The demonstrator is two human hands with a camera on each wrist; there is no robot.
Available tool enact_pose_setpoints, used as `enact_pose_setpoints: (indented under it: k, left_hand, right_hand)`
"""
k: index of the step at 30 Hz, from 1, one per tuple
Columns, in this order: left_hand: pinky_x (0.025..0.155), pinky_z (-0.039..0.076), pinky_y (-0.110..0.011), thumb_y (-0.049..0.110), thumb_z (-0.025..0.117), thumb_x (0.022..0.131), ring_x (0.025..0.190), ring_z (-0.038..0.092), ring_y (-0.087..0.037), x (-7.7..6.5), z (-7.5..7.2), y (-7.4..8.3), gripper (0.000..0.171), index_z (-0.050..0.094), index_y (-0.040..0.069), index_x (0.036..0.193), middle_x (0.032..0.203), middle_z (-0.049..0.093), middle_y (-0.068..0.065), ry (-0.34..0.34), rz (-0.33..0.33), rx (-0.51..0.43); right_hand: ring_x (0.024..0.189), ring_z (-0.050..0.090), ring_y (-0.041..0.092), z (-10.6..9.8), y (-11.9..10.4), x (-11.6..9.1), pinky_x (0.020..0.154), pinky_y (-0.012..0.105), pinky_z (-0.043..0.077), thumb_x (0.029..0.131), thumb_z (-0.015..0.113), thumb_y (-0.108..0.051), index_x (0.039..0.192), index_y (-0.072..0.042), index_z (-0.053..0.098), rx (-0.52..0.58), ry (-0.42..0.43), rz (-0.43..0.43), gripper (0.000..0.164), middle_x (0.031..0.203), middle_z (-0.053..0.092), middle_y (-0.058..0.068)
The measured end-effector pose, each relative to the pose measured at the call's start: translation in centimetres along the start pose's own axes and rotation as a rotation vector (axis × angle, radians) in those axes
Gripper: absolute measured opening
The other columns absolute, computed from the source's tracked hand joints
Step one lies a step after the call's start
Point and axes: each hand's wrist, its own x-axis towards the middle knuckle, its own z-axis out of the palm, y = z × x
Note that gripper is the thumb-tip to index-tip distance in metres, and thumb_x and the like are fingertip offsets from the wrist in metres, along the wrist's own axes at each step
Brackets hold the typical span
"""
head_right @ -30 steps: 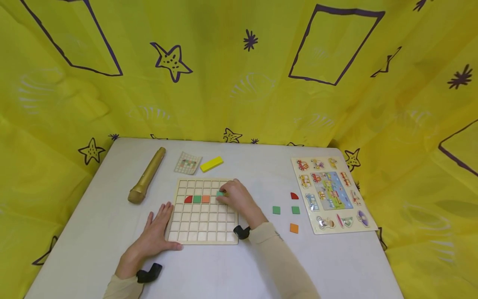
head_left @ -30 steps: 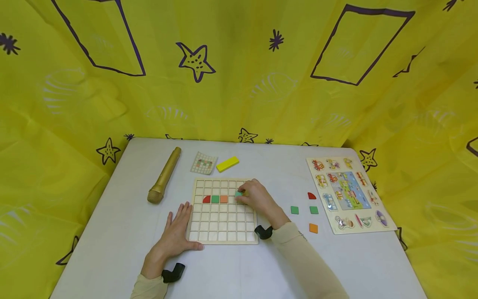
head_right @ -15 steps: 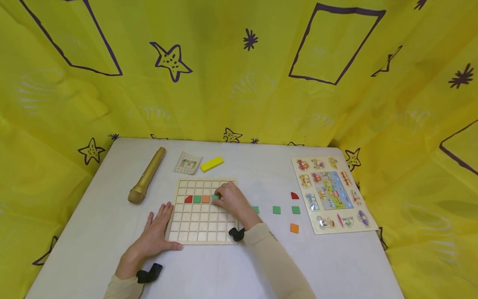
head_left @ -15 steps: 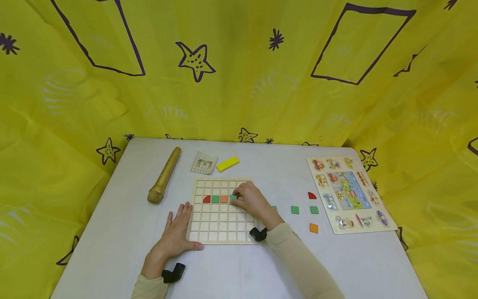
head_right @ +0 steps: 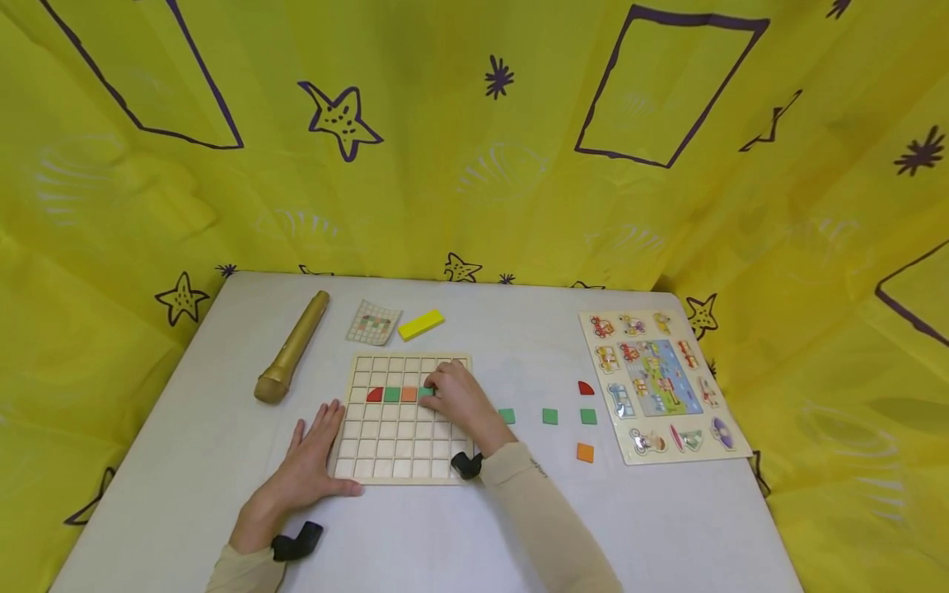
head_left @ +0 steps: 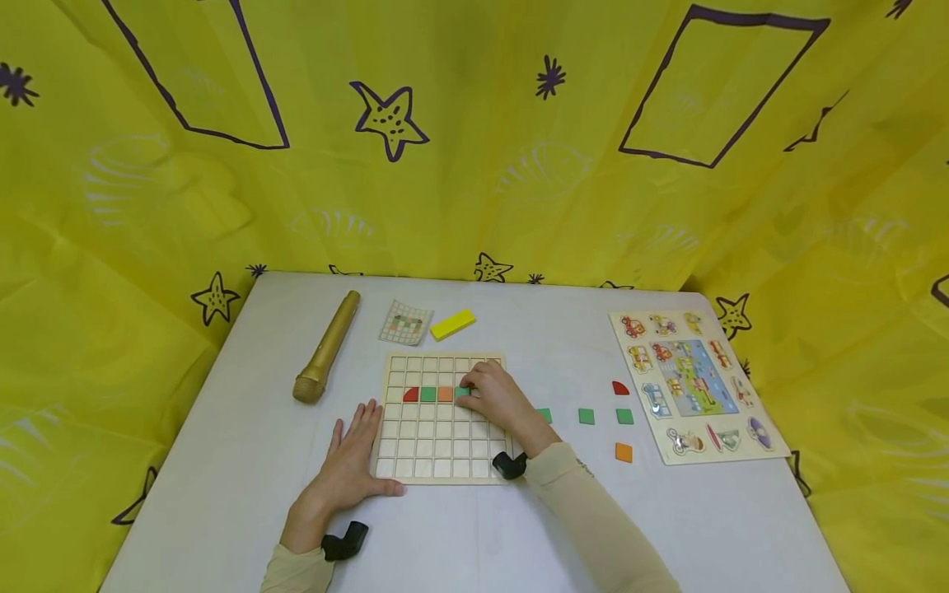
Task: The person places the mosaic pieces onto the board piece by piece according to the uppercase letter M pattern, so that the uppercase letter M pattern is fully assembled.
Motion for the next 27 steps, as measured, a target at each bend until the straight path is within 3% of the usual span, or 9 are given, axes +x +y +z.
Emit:
enact_pose_setpoints:
  k: [18, 21, 27]
  left_hand:
    - [0.11, -0.005, -0.061, 0.053, 0.09, 0.054, 0.146, 0.002, -0.039, 0.0, 0.0, 0.0, 0.137, 0.016, -0.009, 0.151, 0.159, 0.01, -0.023, 0.009, 0.004, -0.009]
    - [0.11, -0.005, -0.061, 0.054, 0.09, 0.054, 0.146, 0.002, -0.039, 0.0, 0.0, 0.0, 0.137, 0.016, -0.009, 0.151, 0.159, 0.01, -0.023, 0.009, 0.004, -0.006]
    - [0.11, -0.005, -0.061, 0.053, 0.09, 0.055, 0.146, 0.003, -0.039, 0.0, 0.0, 0.0, 0.137, 0.016, -0.009, 0.151, 0.159, 0.011, -0.023, 0.009, 0.005, -0.004]
  right_hand:
    - [0.091, 0.051, 0.018, 0.3, 0.0, -0.1, 0.081, 0.031, 0.046, 0.085, 0.077, -0.034, 0.105, -0.008, 0.073, 0.002, -0.014, 0.031, 0.033, 0.1, 0.063, 0.002]
    - [0.094, 0.052, 0.017, 0.0, 0.1, -0.3, 0.088, 0.032, 0.046, 0.086, 0.076, -0.034, 0.109, -0.007, 0.072, 0.027, -0.009, 0.054, 0.035, 0.102, 0.064, 0.001]
    - [0.094, 0.052, 0.017, -1.1, 1.1, -1.3, 0.087, 0.034, 0.046, 0.087, 0.076, -0.031, 0.113, -0.006, 0.072, 0.074, 0.031, 0.1, 0.036, 0.098, 0.063, -0.001]
